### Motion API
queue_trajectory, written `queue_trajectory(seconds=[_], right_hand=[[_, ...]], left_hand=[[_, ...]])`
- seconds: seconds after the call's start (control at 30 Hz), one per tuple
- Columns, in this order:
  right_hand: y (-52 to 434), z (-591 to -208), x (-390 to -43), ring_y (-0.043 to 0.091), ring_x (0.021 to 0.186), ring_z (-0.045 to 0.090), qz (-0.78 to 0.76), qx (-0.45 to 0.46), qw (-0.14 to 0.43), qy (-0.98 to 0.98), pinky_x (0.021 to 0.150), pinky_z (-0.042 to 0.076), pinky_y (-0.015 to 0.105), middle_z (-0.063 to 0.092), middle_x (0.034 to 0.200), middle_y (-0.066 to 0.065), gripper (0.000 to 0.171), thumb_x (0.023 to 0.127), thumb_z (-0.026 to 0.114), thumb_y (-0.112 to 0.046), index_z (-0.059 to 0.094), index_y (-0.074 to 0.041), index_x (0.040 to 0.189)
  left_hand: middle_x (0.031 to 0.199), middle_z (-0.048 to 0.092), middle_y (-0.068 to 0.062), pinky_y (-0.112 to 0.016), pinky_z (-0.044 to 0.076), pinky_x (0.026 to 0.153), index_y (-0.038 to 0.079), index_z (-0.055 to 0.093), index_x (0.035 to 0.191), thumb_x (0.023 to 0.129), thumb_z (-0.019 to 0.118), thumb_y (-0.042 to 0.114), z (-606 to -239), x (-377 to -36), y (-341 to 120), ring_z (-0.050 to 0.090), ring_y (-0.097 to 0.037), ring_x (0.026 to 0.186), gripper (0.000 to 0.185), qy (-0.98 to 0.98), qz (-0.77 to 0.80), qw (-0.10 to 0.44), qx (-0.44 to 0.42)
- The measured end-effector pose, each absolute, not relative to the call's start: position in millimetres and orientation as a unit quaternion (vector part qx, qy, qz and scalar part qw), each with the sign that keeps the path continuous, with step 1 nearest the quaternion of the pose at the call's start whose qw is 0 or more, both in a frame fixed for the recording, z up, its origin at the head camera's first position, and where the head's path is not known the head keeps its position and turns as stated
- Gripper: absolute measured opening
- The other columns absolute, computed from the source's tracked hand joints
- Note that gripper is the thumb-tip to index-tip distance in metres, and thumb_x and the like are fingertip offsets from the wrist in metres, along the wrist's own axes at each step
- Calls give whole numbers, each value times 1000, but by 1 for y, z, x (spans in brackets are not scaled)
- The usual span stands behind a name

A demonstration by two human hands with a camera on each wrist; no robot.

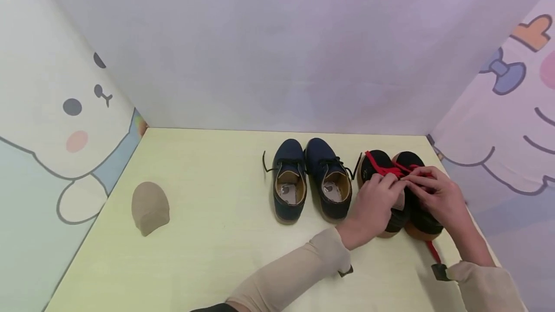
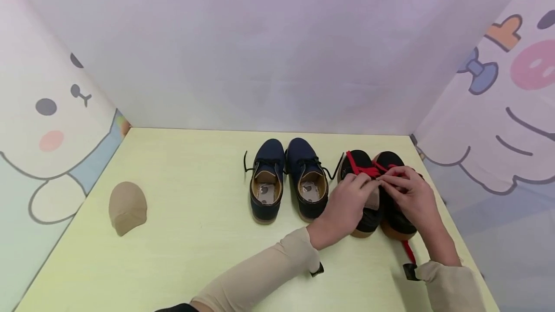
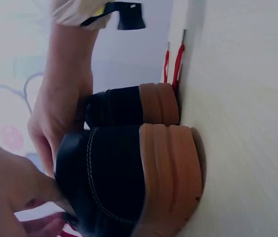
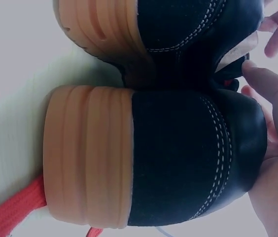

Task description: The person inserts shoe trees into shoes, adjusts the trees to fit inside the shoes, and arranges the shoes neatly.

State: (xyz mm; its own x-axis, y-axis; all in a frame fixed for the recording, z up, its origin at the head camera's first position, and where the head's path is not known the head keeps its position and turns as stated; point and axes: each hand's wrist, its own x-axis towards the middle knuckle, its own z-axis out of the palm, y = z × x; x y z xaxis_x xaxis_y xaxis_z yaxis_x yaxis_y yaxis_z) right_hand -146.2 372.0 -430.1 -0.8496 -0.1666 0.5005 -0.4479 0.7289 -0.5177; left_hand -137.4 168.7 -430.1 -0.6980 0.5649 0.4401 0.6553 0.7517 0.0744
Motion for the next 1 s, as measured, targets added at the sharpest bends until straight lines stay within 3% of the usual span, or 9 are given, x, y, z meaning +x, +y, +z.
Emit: queue_trajectory(seconds=[0.13, 0.37, 0.73, 0.87, 1.0], right_hand=[[370, -431, -147, -14, 89, 49, 315, 155, 216, -911, 70, 39, 4, 60, 108, -16, 25, 77, 82, 15, 82, 0, 97], [367, -431, -148, -17, 97, 49, 317, 166, 228, -905, 78, 38, -1, 61, 108, -8, 26, 75, 81, 19, 82, 3, 95], [365, -430, -145, -9, 90, 45, 335, 151, 223, -903, 67, 38, 5, 53, 109, -16, 18, 77, 81, 17, 80, 4, 89], [363, -429, -144, -7, 84, 46, 346, 144, 218, -901, 64, 39, 6, 52, 107, -15, 15, 79, 80, 15, 79, 4, 88], [361, -430, -143, -8, 86, 48, 350, 143, 219, -899, 69, 39, 2, 52, 107, -15, 18, 76, 81, 17, 80, 7, 91]], left_hand=[[124, 59, 9, -12, 47, 93, 29, 66, 138, 102, 68, 29, -435, -145, 164, 52, -8, 105, 36, -913, -168, 179, -325], [124, 57, 14, -17, 37, 74, 43, 70, 126, 98, 72, 44, -438, -152, 164, 46, -9, 105, 29, -923, -153, 177, -306], [131, 50, 8, -24, 47, 94, 45, 64, 135, 97, 74, 39, -434, -153, 166, 45, -13, 115, 40, -930, -179, 134, -291], [136, 50, 6, -25, 50, 93, 44, 63, 136, 97, 74, 37, -435, -154, 167, 52, -15, 118, 41, -929, -196, 115, -291], [137, 50, 6, -26, 51, 92, 42, 64, 131, 97, 74, 36, -439, -157, 168, 56, -15, 115, 36, -930, -203, 110, -288]])
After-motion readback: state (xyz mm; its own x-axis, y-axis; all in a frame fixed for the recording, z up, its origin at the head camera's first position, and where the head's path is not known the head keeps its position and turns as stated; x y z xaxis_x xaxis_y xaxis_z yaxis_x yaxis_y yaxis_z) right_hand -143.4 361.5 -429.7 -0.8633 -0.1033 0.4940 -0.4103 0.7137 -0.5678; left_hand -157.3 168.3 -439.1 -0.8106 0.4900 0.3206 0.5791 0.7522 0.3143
